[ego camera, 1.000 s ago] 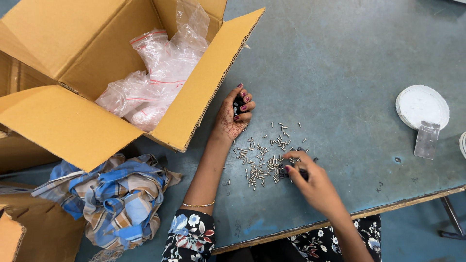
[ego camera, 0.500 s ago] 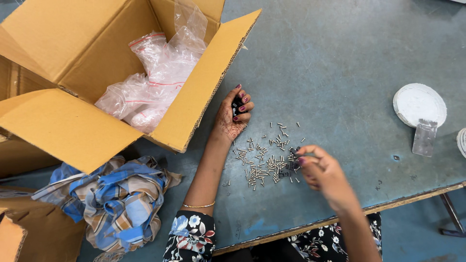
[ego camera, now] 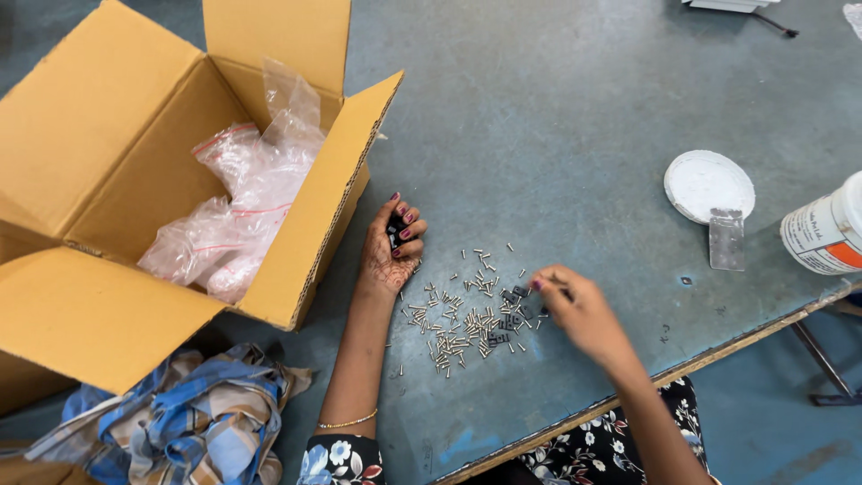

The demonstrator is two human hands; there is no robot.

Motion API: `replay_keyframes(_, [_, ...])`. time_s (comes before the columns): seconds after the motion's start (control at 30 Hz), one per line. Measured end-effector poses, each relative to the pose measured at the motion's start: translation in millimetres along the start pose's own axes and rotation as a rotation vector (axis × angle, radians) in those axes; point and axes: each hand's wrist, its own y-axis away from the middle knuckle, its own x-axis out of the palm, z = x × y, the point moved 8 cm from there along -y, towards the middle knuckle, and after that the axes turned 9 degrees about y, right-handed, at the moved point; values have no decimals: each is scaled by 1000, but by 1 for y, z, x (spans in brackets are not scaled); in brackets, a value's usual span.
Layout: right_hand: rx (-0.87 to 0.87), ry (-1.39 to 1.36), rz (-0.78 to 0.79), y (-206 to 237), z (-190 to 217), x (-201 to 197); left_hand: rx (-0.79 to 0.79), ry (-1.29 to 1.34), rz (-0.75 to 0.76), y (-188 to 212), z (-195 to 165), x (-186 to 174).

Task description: The person assembles a white LED light fixture by inserting small components into slots. They then wipe the fixture with a cloth, pack small hardware into plastic bags, and sort screws and anchors on the table.

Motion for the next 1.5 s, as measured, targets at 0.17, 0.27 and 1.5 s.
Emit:
replay_keyframes(0.17, [-73,596,-118,15,28,9,8,-4,-19,0,-1,-2])
replay_keyframes(0.27, [-97,746,-144,18,38,15,4,-1,-21,1,1,-1])
replay_keyframes(1.5, [-78,447,-293,32,29,20,29,-53,-77,10,2,7])
